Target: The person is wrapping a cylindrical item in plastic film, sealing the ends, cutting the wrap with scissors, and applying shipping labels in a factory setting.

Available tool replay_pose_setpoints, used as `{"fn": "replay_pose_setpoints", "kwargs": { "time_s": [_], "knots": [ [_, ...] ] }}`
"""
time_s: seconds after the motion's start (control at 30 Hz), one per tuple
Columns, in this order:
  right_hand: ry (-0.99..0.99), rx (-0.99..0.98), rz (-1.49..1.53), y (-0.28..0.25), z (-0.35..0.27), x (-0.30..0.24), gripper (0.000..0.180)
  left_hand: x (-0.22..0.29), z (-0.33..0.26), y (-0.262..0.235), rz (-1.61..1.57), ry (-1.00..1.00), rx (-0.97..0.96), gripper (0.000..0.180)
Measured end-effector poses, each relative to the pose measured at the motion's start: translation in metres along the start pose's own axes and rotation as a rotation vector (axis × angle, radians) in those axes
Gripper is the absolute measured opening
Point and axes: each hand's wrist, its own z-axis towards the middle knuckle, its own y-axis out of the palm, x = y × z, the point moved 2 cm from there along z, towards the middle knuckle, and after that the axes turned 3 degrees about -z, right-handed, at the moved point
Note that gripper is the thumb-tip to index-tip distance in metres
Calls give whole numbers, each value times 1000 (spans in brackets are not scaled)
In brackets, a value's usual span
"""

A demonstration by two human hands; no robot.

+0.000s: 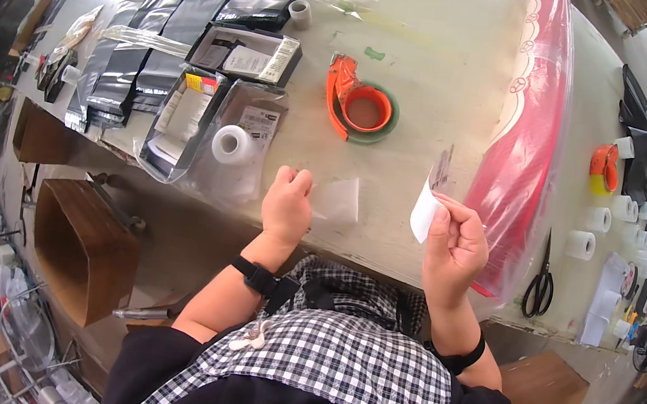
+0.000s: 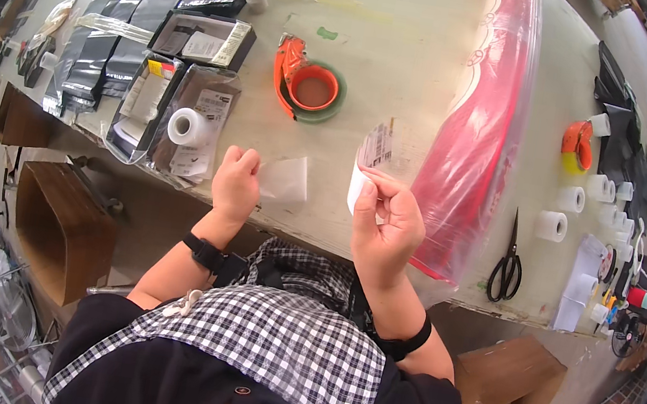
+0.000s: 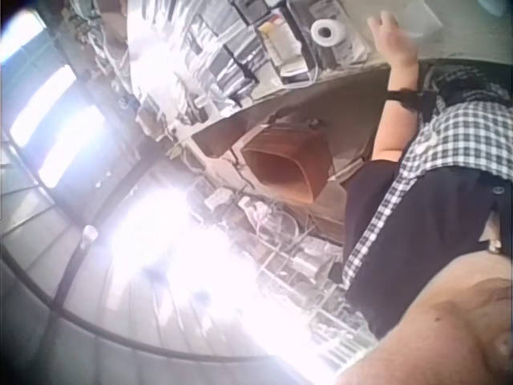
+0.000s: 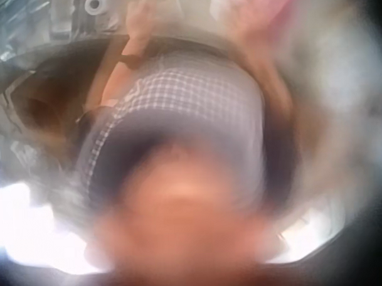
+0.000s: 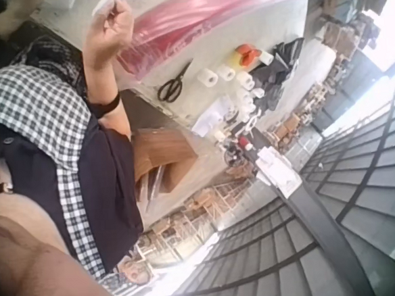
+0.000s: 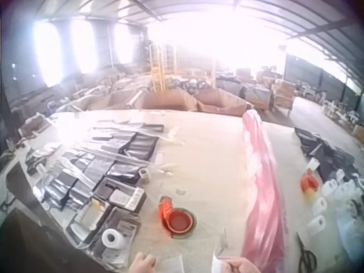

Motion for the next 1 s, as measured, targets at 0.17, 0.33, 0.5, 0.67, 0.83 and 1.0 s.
{"fn": "replay_pose_setpoints", "kwargs": {
  "time_s": [0.17,0.33,0.5,0.67,0.83,1.0],
  "knots": [
    [74,-42,-56,10,-4,9,12,-13,-3,1,-21,45,-18,9],
    [-8,-86,-233,25,-5,15,8,2,-12,0,-108,21,-15,7],
    [-154,-182,-379,52,-8,23,9,2,-25,3,-235,-111,-111,25],
    [-300,-269,-564,78,-20,40,15,-1,-33,7,-487,-419,-63,44],
    [-343,-293,-619,89,-26,37,16,0,-37,8,-559,-451,-97,39],
    [-346,-354,-656,98,-35,41,14,3,-38,5,-590,-490,-121,38]
  ]
}}
